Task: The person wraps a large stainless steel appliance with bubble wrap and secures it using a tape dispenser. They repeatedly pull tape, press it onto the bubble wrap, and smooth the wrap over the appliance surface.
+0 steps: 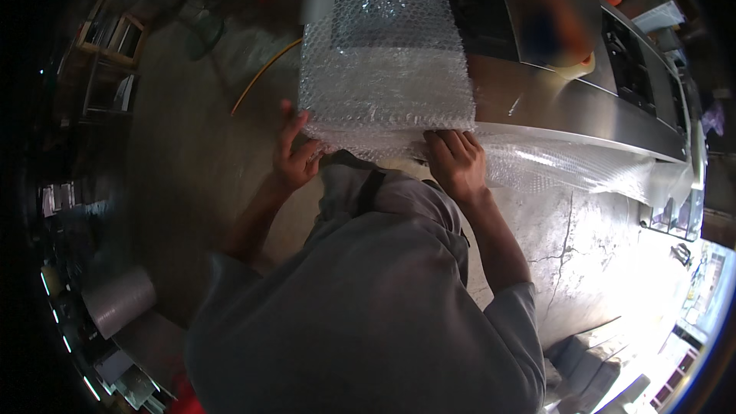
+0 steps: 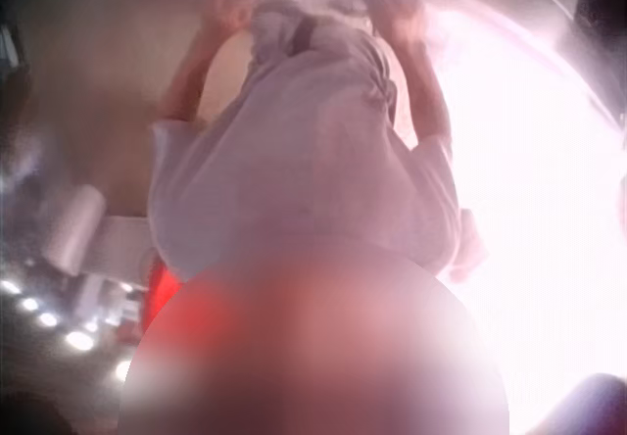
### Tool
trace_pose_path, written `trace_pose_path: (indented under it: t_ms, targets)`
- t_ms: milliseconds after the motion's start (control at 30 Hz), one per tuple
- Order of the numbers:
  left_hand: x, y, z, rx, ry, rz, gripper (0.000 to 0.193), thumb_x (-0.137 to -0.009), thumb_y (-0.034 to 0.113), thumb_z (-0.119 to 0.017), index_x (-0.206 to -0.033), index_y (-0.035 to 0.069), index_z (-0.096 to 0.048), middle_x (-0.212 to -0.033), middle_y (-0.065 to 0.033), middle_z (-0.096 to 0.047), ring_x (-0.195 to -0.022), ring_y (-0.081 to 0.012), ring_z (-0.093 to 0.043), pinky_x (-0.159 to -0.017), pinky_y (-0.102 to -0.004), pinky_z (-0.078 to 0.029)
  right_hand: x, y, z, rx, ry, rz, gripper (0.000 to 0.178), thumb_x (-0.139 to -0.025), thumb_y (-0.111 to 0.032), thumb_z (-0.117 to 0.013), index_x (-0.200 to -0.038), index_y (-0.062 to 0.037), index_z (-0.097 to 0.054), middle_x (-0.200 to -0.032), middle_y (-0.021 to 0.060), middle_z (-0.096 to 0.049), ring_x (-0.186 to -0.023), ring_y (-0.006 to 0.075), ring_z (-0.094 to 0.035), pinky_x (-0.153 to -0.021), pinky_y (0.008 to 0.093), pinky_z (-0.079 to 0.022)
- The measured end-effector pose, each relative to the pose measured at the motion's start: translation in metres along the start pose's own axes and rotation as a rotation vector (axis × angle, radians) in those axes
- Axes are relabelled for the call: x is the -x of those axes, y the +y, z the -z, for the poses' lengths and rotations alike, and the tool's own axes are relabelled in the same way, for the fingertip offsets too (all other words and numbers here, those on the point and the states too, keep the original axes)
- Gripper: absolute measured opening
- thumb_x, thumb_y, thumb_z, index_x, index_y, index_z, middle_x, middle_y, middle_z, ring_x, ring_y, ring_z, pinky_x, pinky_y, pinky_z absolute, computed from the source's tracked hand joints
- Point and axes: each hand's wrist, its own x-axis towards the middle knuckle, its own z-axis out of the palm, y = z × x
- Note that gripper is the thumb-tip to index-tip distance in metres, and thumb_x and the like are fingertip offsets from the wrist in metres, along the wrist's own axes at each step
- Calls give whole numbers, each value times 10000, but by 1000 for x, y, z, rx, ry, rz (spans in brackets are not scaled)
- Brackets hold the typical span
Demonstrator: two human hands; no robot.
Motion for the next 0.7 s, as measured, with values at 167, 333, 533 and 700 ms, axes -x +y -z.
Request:
trace_pose_path:
  t_ms: [167, 333, 533, 700]
  targets:
    - [2, 2, -16, 52, 75, 42, 201, -863, -13, -795, -806, -23, -602, -1446, -183, -517, -1448, -522, -447, -1159, -565, -497, -28, 3, 63, -69, -138, -107, 299, -764, -169, -883, -992, -56, -726, -969, 128, -731, -911, 306, -737, -799, 436, -586]
    - [-1, 12, -19, 22, 128, 100, 149, -871, -13, -783, -826, -41, -644, -1442, -154, -522, -1452, -495, -455, -1157, -542, -509, -95, 113, 140, 487, 316, -220, 323, -908, -214, -808, -1147, -47, -669, -946, 180, -700, -898, 377, -705, -776, 463, -554]
    - [-13, 17, 1, -120, 16, 58, 187, -865, 52, -829, -895, 1, -652, -1411, -130, -519, -1407, -443, -515, -1100, -516, -533, -108, 185, 102, 416, -121, -674, 648, -910, -450, -758, -1418, -85, -588, -1161, 272, -715, -1059, 414, -721, -857, 524, -566]
    - [-15, 15, 12, -167, -72, 46, 206, -863, 109, -851, -899, 38, -661, -1392, -113, -526, -1377, -413, -536, -1064, -498, -535, -106, 174, 111, 268, 31, -558, 702, -909, -368, -754, -1532, -149, -515, -1208, 256, -712, -1083, 436, -714, -903, 505, -575]
